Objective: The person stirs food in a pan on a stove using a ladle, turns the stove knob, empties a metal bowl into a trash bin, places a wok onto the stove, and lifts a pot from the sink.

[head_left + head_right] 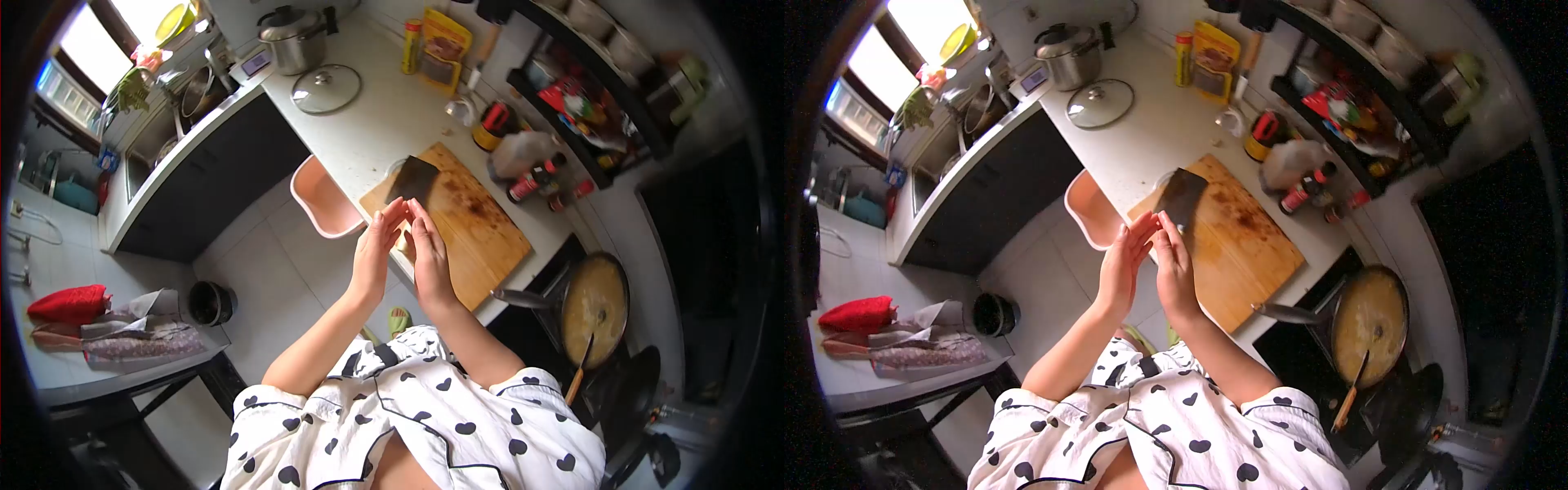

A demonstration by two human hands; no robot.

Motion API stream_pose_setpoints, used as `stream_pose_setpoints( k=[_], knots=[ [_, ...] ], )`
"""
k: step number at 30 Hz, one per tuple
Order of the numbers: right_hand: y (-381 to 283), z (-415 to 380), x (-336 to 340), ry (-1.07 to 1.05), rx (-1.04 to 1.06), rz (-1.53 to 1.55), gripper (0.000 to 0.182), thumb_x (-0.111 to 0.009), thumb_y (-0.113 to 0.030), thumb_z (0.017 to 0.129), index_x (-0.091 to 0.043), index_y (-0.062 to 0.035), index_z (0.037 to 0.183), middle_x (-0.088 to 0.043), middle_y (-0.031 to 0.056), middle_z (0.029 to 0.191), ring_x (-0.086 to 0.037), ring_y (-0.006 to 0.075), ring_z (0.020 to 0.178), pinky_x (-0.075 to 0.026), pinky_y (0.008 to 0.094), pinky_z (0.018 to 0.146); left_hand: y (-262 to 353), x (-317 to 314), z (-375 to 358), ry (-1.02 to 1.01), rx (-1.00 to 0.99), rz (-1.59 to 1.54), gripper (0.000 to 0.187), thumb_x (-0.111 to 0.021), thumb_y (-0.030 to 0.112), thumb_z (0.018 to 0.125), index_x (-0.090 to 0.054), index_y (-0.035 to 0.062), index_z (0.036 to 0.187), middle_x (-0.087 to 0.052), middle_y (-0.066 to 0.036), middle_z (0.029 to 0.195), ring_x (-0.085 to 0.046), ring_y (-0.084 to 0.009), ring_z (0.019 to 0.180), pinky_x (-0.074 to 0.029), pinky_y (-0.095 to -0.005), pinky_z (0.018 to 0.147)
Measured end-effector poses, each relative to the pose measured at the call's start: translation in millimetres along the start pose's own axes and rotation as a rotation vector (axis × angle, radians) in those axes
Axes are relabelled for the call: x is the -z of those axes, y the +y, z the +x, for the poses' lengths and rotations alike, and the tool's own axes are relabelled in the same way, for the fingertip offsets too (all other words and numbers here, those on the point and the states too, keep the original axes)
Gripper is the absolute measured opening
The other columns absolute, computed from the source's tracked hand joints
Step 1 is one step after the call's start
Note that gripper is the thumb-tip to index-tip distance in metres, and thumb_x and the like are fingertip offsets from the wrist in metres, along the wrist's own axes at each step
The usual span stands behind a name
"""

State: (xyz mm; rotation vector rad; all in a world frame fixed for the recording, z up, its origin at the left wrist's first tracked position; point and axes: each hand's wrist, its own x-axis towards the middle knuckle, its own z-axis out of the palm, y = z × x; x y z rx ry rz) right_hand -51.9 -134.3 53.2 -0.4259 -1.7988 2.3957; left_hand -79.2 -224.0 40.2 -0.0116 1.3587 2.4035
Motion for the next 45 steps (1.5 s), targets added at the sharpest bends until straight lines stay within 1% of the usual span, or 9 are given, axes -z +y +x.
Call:
stream_pose_setpoints(
  k=[8, 13, 17, 22, 24, 27, 30, 39, 45],
  knots=[
    [34.0, 73.7, -109.3, -0.107, -0.028, -0.020, 0.046, -0.035, -0.026, 0.098, -0.036, 0.0024, 0.133, -0.039, 0.0145, 0.137, -0.034, 0.0217, 0.128, -0.025, 0.0315, 0.107, 55.3, 104.4, 55.5, 0.085, -0.085, -0.043, 0.055, -0.031, 0.041, 0.097, -0.039, -0.0015, 0.132, -0.045, -0.013, 0.132, -0.041, -0.0208, 0.124, -0.029, -0.0327, 0.104],
    [69.9, 113.1, -215.8, -0.195, -0.100, -0.020, 0.047, -0.037, -0.029, 0.098, -0.037, 0.0024, 0.133, -0.039, 0.0141, 0.137, -0.033, 0.0216, 0.129, -0.024, 0.0320, 0.107, 122.2, 192.1, 75.2, 0.229, -0.085, -0.066, 0.051, -0.034, 0.036, 0.097, -0.040, -0.0006, 0.131, -0.048, -0.013, 0.129, -0.043, -0.0206, 0.122, -0.031, -0.0334, 0.104],
    [87.4, 141.8, -309.4, -0.281, -0.136, -0.010, 0.048, -0.038, -0.030, 0.097, -0.038, 0.0017, 0.133, -0.041, 0.0133, 0.136, -0.034, 0.0211, 0.128, -0.023, 0.0312, 0.107, 175.9, 268.8, 87.2, 0.334, -0.131, -0.048, 0.048, -0.035, 0.035, 0.096, -0.042, 0.0021, 0.131, -0.048, -0.011, 0.129, -0.044, -0.0201, 0.121, -0.030, -0.0335, 0.104],
    [108.3, 169.4, -399.9, -0.354, -0.180, 0.016, 0.049, -0.038, -0.032, 0.097, -0.038, 0.0012, 0.133, -0.041, 0.0129, 0.135, -0.034, 0.0206, 0.128, -0.023, 0.0309, 0.106, 226.7, 351.4, 102.7, 0.381, -0.187, -0.035, 0.046, -0.035, 0.035, 0.096, -0.046, 0.0043, 0.129, -0.051, -0.009, 0.126, -0.045, -0.0184, 0.120, -0.031, -0.0326, 0.103],
    [113.9, 177.3, -423.7, -0.383, -0.195, 0.022, 0.050, -0.038, -0.033, 0.097, -0.037, 0.0012, 0.134, -0.041, 0.0128, 0.135, -0.034, 0.0203, 0.128, -0.023, 0.0308, 0.106, 240.1, 371.3, 106.4, 0.390, -0.194, -0.030, 0.046, -0.034, 0.035, 0.097, -0.044, 0.0047, 0.130, -0.051, -0.008, 0.125, -0.045, -0.0169, 0.119, -0.030, -0.0316, 0.101],
    [124.2, 199.3, -451.3, -0.422, -0.211, -0.001, 0.053, -0.039, -0.037, 0.097, -0.034, -0.0029, 0.137, -0.038, 0.0077, 0.136, -0.032, 0.0169, 0.128, -0.023, 0.0368, 0.107, 260.7, 396.9, 122.3, 0.409, -0.191, -0.023, 0.046, -0.033, 0.034, 0.097, -0.043, 0.0049, 0.131, -0.051, -0.007, 0.125, -0.045, -0.0161, 0.119, -0.030, -0.0311, 0.101],
    [132.5, 218.5, -472.1, -0.430, -0.223, 0.014, 0.053, -0.040, -0.037, 0.096, -0.033, -0.0029, 0.137, -0.039, 0.0083, 0.136, -0.033, 0.0171, 0.128, -0.023, 0.0367, 0.106, 271.7, 417.5, 138.5, 0.413, -0.201, -0.027, 0.046, -0.034, 0.034, 0.097, -0.043, 0.0050, 0.131, -0.051, -0.007, 0.125, -0.045, -0.0159, 0.119, -0.030, -0.0311, 0.101],
    [171.8, 326.1, -557.1, -0.480, -0.332, 0.026, 0.048, -0.044, -0.023, 0.095, -0.033, -0.0012, 0.136, -0.040, 0.0094, 0.136, -0.037, 0.0170, 0.125, -0.027, 0.0327, 0.105, 317.5, 503.1, 230.4, 0.442, -0.182, 0.005, 0.045, -0.037, 0.031, 0.097, -0.041, 0.0050, 0.133, -0.049, -0.006, 0.128, -0.043, -0.0157, 0.120, -0.030, -0.0307, 0.102],
    [180.3, 422.2, -611.1, -0.464, -0.347, -0.006, 0.049, -0.048, -0.017, 0.092, -0.034, 0.0007, 0.136, -0.046, 0.0078, 0.129, -0.045, 0.0119, 0.114, -0.034, 0.0276, 0.097, 354.7, 554.8, 322.3, 0.446, -0.134, -0.003, 0.046, -0.035, 0.033, 0.097, -0.040, 0.0064, 0.134, -0.049, -0.005, 0.128, -0.042, -0.0141, 0.121, -0.030, -0.0287, 0.100]
  ],
)
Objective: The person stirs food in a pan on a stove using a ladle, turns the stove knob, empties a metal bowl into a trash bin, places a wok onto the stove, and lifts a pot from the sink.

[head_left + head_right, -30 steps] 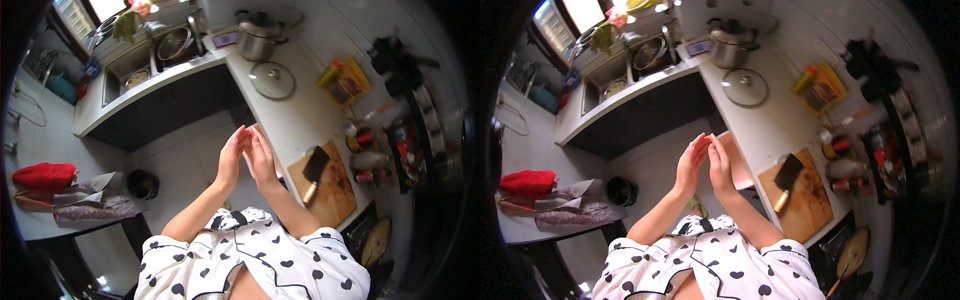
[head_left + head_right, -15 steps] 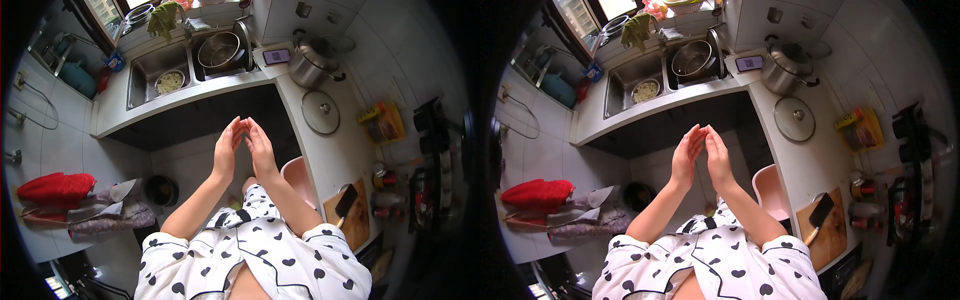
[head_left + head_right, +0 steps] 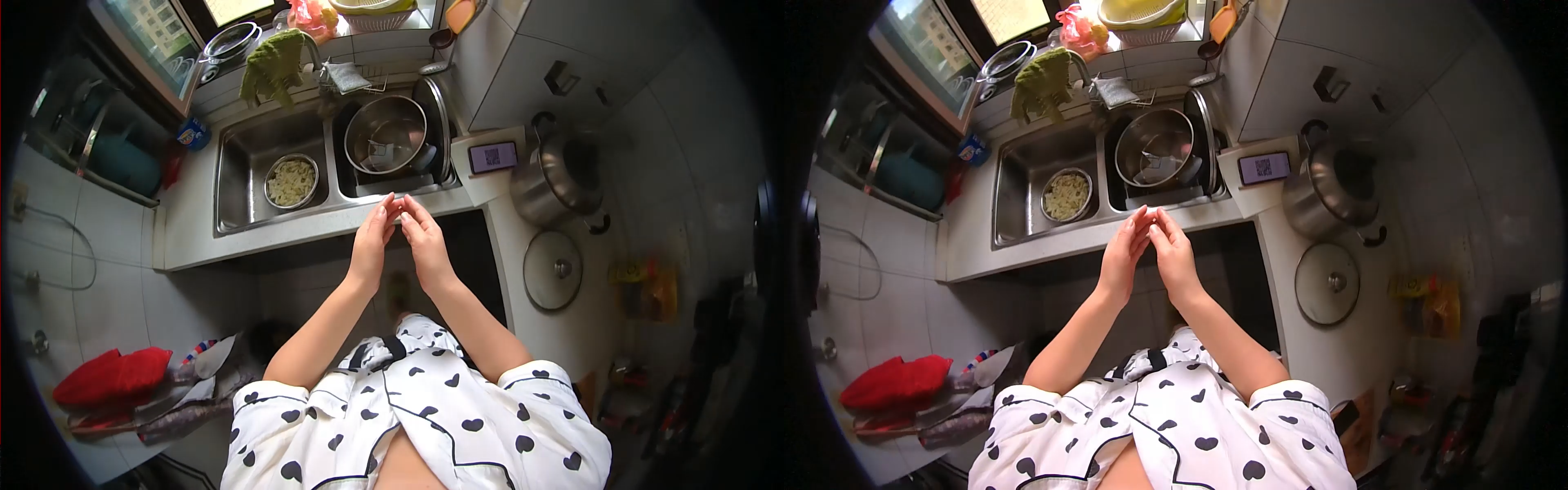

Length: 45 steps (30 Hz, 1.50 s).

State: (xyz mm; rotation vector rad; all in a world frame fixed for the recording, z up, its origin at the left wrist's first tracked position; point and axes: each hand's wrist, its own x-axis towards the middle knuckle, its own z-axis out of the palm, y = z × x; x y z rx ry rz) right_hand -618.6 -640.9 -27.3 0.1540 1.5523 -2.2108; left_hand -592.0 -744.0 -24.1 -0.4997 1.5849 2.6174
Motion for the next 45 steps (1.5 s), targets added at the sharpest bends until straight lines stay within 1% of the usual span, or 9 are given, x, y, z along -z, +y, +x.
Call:
stream_pose_setpoints(
  k=[11, 21, 25, 28, 31, 34, 37, 41, 45],
  knots=[
    [-3.3, 126.2, 6.0, 0.054, -0.094, -0.027, 0.052, -0.051, -0.010, 0.089, -0.031, 0.0053, 0.135, -0.037, 0.0184, 0.137, -0.036, 0.0219, 0.128, -0.030, 0.0297, 0.104, 0.8, 25.9, 119.5, 0.150, 0.110, -0.020, 0.050, -0.030, 0.039, 0.097, -0.037, 0.0083, 0.136, -0.047, -0.007, 0.131, -0.040, -0.0172, 0.124, -0.025, -0.0331, 0.105],
    [14.7, 168.0, 21.4, 0.410, -0.050, -0.130, 0.057, -0.053, -0.009, 0.085, -0.030, 0.0034, 0.135, -0.034, 0.0205, 0.138, -0.032, 0.0274, 0.130, -0.027, 0.0345, 0.106, -9.4, 99.6, 226.0, 0.284, 0.129, 0.129, 0.052, -0.041, 0.039, 0.094, -0.039, 0.0069, 0.134, -0.048, -0.007, 0.129, -0.041, -0.0181, 0.122, -0.028, -0.0315, 0.101],
    [36.7, 180.2, 33.7, 0.604, -0.054, -0.223, 0.060, -0.056, -0.011, 0.082, -0.030, 0.0009, 0.135, -0.034, 0.0187, 0.135, -0.033, 0.0274, 0.127, -0.028, 0.0350, 0.103, -30.4, 139.0, 289.1, 0.294, 0.076, 0.178, 0.049, -0.047, 0.029, 0.090, -0.042, 0.0042, 0.133, -0.053, 0.001, 0.106, -0.046, -0.0088, 0.087, -0.036, -0.0241, 0.079],
    [50.3, 191.3, 37.4, 0.739, -0.101, -0.237, 0.064, -0.057, -0.013, 0.081, -0.027, 0.0010, 0.136, -0.034, 0.0176, 0.133, -0.033, 0.0272, 0.124, -0.028, 0.0351, 0.102, -29.2, 149.7, 323.2, 0.328, 0.055, 0.296, 0.052, -0.045, 0.026, 0.089, -0.038, 0.0000, 0.133, -0.047, -0.012, 0.130, -0.045, -0.0213, 0.117, -0.033, -0.0299, 0.097],
    [61.6, 203.4, 40.1, 0.805, -0.127, -0.173, 0.063, -0.056, -0.014, 0.083, -0.026, 0.0015, 0.136, -0.036, 0.0181, 0.133, -0.036, 0.0270, 0.123, -0.029, 0.0343, 0.102, -42.1, 163.5, 359.7, 0.409, 0.014, 0.518, 0.051, -0.043, 0.024, 0.088, -0.039, -0.0037, 0.131, -0.047, -0.018, 0.130, -0.044, -0.0290, 0.120, -0.031, -0.0326, 0.100],
    [65.1, 215.5, 42.6, 0.808, -0.140, -0.130, 0.061, -0.054, -0.015, 0.085, -0.025, 0.0019, 0.136, -0.038, 0.0181, 0.133, -0.039, 0.0263, 0.122, -0.029, 0.0329, 0.101, -32.1, 171.8, 372.1, 0.319, 0.083, 0.567, 0.050, -0.042, 0.025, 0.088, -0.041, -0.0030, 0.130, -0.045, -0.021, 0.131, -0.042, -0.0320, 0.122, -0.031, -0.0345, 0.100],
    [72.3, 224.8, 48.2, 0.835, -0.154, -0.186, 0.059, -0.054, -0.016, 0.087, -0.027, 0.0020, 0.135, -0.040, 0.0173, 0.132, -0.041, 0.0254, 0.120, -0.030, 0.0321, 0.100, -38.4, 174.7, 388.8, 0.368, 0.170, 0.520, 0.047, -0.041, 0.026, 0.090, -0.042, -0.0032, 0.127, -0.047, -0.022, 0.129, -0.043, -0.0323, 0.120, -0.032, -0.0354, 0.099],
    [78.5, 234.1, 52.3, 0.890, -0.155, -0.197, 0.053, -0.056, -0.020, 0.088, -0.033, 0.0023, 0.130, -0.046, 0.0158, 0.125, -0.045, 0.0243, 0.114, -0.033, 0.0325, 0.097, -100.5, 235.4, 437.6, 0.247, 0.015, 0.478, 0.035, -0.037, 0.028, 0.094, -0.050, 0.0032, 0.115, -0.055, -0.011, 0.113, -0.049, -0.0234, 0.102, -0.036, -0.0326, 0.090],
    [81.1, 237.6, 52.9, 0.921, -0.146, -0.224, 0.047, -0.058, -0.024, 0.088, -0.042, 0.0024, 0.123, -0.052, 0.0142, 0.116, -0.050, 0.0227, 0.105, -0.037, 0.0323, 0.092, -52.8, 191.1, 412.3, 0.279, 0.178, 0.471, 0.043, -0.035, 0.030, 0.095, -0.045, 0.0034, 0.127, -0.050, -0.011, 0.127, -0.046, -0.0248, 0.116, -0.033, -0.0334, 0.097]
  ],
)
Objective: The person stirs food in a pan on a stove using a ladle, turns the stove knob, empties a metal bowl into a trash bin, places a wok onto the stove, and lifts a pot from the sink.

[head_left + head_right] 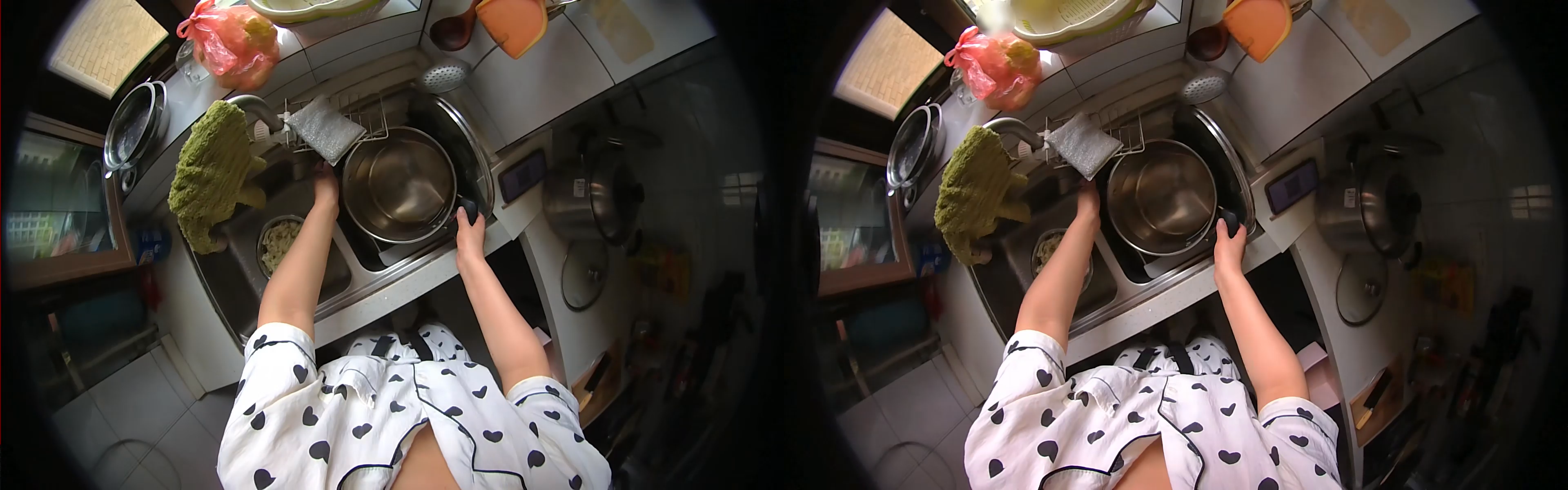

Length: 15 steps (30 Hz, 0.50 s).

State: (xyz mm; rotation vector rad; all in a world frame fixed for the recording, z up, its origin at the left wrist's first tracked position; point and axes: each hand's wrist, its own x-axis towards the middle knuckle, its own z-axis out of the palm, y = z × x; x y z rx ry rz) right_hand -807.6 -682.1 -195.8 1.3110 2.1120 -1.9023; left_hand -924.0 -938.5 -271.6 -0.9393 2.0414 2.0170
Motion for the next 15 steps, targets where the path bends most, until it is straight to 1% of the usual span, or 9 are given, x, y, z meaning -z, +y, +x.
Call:
stream_pose_setpoints(
  k=[3, 4, 7, 8, 11, 14, 15],
  knots=[
    [10.3, 6.9, 1.5, 0.025, 0.011, 0.018, 0.041, -0.058, -0.023, 0.088, -0.047, 0.0021, 0.118, -0.056, 0.0121, 0.108, -0.052, 0.0206, 0.099, -0.039, 0.0312, 0.088, -6.1, -1.4, 10.5, -0.002, 0.121, -0.076, 0.044, -0.036, 0.034, 0.095, -0.046, 0.0057, 0.127, -0.051, -0.010, 0.126, -0.046, -0.0239, 0.116, -0.033, -0.0336, 0.097],
    [4.7, 3.9, 1.8, 0.029, -0.012, 0.038, 0.034, -0.059, -0.022, 0.087, -0.050, 0.0017, 0.110, -0.058, 0.0092, 0.100, -0.053, 0.0183, 0.092, -0.040, 0.0301, 0.084, -13.6, -0.6, 16.6, -0.001, 0.055, -0.006, 0.047, -0.038, 0.041, 0.095, -0.045, 0.0083, 0.127, -0.052, -0.008, 0.125, -0.047, -0.0229, 0.115, -0.036, -0.0330, 0.094],
    [2.1, 5.3, 3.9, 0.008, -0.019, 0.009, 0.028, -0.059, -0.020, 0.087, -0.052, 0.0008, 0.104, -0.058, 0.0063, 0.092, -0.053, 0.0157, 0.087, -0.040, 0.0285, 0.080, -24.6, 1.6, 34.9, -0.027, 0.176, 0.006, 0.046, -0.040, 0.041, 0.094, -0.044, 0.0096, 0.127, -0.052, -0.007, 0.124, -0.049, -0.0221, 0.111, -0.039, -0.0328, 0.090],
    [1.3, 4.7, 3.5, -0.004, 0.001, 0.044, 0.024, -0.060, -0.018, 0.087, -0.052, 0.0001, 0.101, -0.058, 0.0049, 0.089, -0.052, 0.0144, 0.084, -0.040, 0.0276, 0.078, -29.5, 1.4, 37.4, -0.031, 0.162, -0.032, 0.043, -0.044, 0.038, 0.093, -0.043, 0.0115, 0.127, -0.054, -0.007, 0.120, -0.051, -0.0216, 0.107, -0.040, -0.0337, 0.086],
    [-3.7, 5.8, 3.8, -0.033, 0.070, 0.059, 0.022, -0.059, -0.017, 0.087, -0.053, -0.0001, 0.099, -0.058, 0.0040, 0.086, -0.052, 0.0132, 0.082, -0.040, 0.0267, 0.077, -14.1, -2.0, 18.2, 0.026, 0.148, -0.017, 0.043, -0.046, 0.034, 0.093, -0.044, 0.0081, 0.126, -0.056, -0.010, 0.115, -0.052, -0.0211, 0.103, -0.040, -0.0344, 0.086],
    [-11.4, 4.6, 4.6, -0.074, 0.080, 0.091, 0.020, -0.059, -0.016, 0.087, -0.053, 0.0003, 0.097, -0.058, 0.0037, 0.083, -0.052, 0.0122, 0.079, -0.041, 0.0256, 0.074, -42.5, 0.5, 39.1, 0.043, 0.053, -0.087, 0.041, -0.045, 0.032, 0.094, -0.044, 0.0074, 0.126, -0.052, -0.011, 0.118, -0.052, -0.0233, 0.103, -0.046, -0.0374, 0.080],
    [-14.5, 3.3, 5.0, -0.074, 0.092, 0.093, 0.020, -0.059, -0.016, 0.087, -0.053, 0.0006, 0.098, -0.058, 0.0041, 0.083, -0.053, 0.0119, 0.078, -0.042, 0.0254, 0.074, -39.0, 0.6, 35.8, 0.019, -0.001, -0.102, 0.040, -0.045, 0.030, 0.094, -0.044, 0.0059, 0.126, -0.053, -0.012, 0.118, -0.052, -0.0235, 0.103, -0.045, -0.0370, 0.082]
  ],
)
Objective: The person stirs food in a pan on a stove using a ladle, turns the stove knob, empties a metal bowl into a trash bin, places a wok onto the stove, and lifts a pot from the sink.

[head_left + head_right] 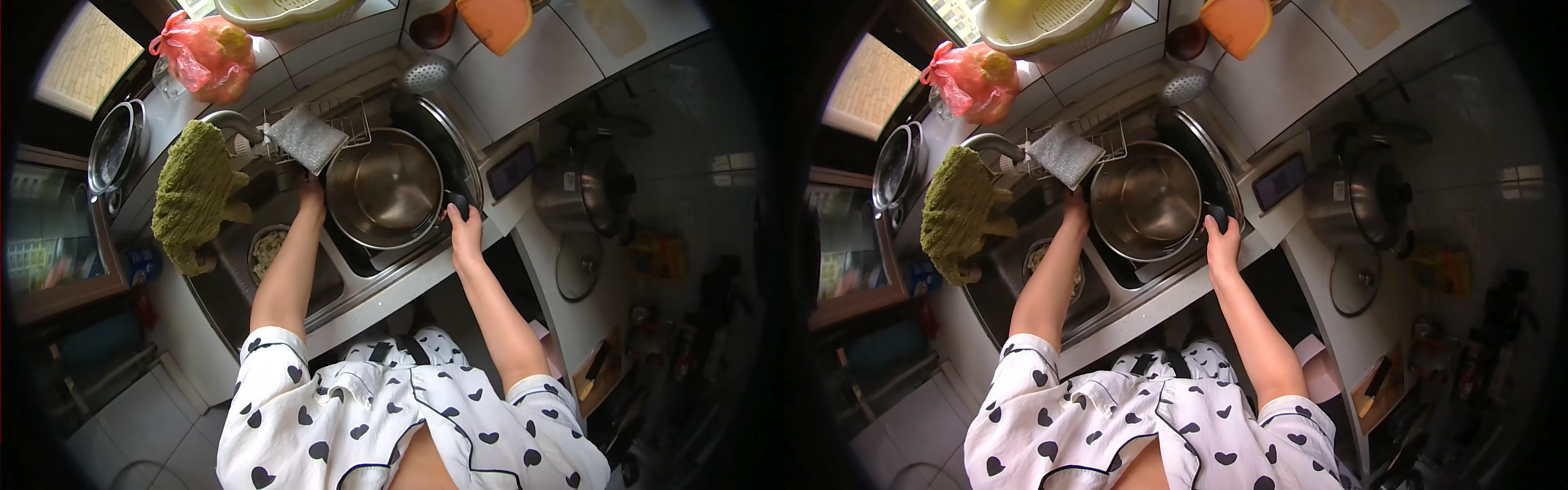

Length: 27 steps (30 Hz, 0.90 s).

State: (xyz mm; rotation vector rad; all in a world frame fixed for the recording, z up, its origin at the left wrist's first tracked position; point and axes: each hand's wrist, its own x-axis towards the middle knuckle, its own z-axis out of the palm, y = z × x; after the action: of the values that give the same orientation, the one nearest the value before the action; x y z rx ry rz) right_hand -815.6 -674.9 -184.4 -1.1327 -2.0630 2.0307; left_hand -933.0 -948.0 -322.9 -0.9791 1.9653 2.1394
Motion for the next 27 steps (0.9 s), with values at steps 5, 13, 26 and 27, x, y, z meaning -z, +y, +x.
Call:
stream_pose_setpoints(
  k=[5, 13, 26, 27],
  knots=[
    [-28.8, -18.9, 1.5, -0.022, 0.071, 0.031, 0.018, -0.060, -0.016, 0.087, -0.053, 0.0006, 0.092, -0.057, 0.0029, 0.078, -0.052, 0.0095, 0.072, -0.041, 0.0239, 0.068, 18.0, 10.9, -19.4, -0.108, 0.159, -0.080, 0.039, -0.043, 0.022, 0.095, -0.041, -0.0001, 0.127, -0.050, -0.014, 0.122, -0.049, -0.0237, 0.108, -0.039, -0.0355, 0.092],
    [-60.8, -57.1, 18.5, -0.061, 0.130, 0.051, 0.018, -0.058, -0.018, 0.089, -0.051, -0.0009, 0.091, -0.056, 0.0028, 0.076, -0.052, 0.0087, 0.069, -0.042, 0.0230, 0.066, 15.1, 17.1, -70.3, -0.091, 0.083, -0.312, 0.042, -0.044, 0.021, 0.095, -0.039, -0.0035, 0.128, -0.048, -0.014, 0.127, -0.050, -0.0250, 0.111, -0.040, -0.0365, 0.095],
    [-69.8, -106.9, 82.8, -0.004, 0.074, 0.192, 0.021, -0.054, -0.025, 0.089, -0.054, -0.0042, 0.088, -0.054, 0.0017, 0.069, -0.051, 0.0088, 0.061, -0.043, 0.0232, 0.058, 93.5, 68.5, -180.1, -0.225, 0.337, -0.215, 0.031, -0.053, 0.039, 0.086, -0.059, 0.0110, 0.098, -0.063, -0.001, 0.086, -0.060, -0.0116, 0.075, -0.047, -0.0277, 0.066],
    [-70.0, -109.3, 88.4, -0.006, 0.068, 0.207, 0.020, -0.054, -0.025, 0.089, -0.054, -0.0044, 0.088, -0.054, 0.0017, 0.069, -0.051, 0.0089, 0.060, -0.043, 0.0232, 0.057, 103.4, 68.7, -188.1, -0.251, 0.337, -0.194, 0.032, -0.052, 0.040, 0.087, -0.059, 0.0104, 0.097, -0.063, -0.001, 0.086, -0.059, -0.0109, 0.076, -0.047, -0.0271, 0.067]
  ],
)
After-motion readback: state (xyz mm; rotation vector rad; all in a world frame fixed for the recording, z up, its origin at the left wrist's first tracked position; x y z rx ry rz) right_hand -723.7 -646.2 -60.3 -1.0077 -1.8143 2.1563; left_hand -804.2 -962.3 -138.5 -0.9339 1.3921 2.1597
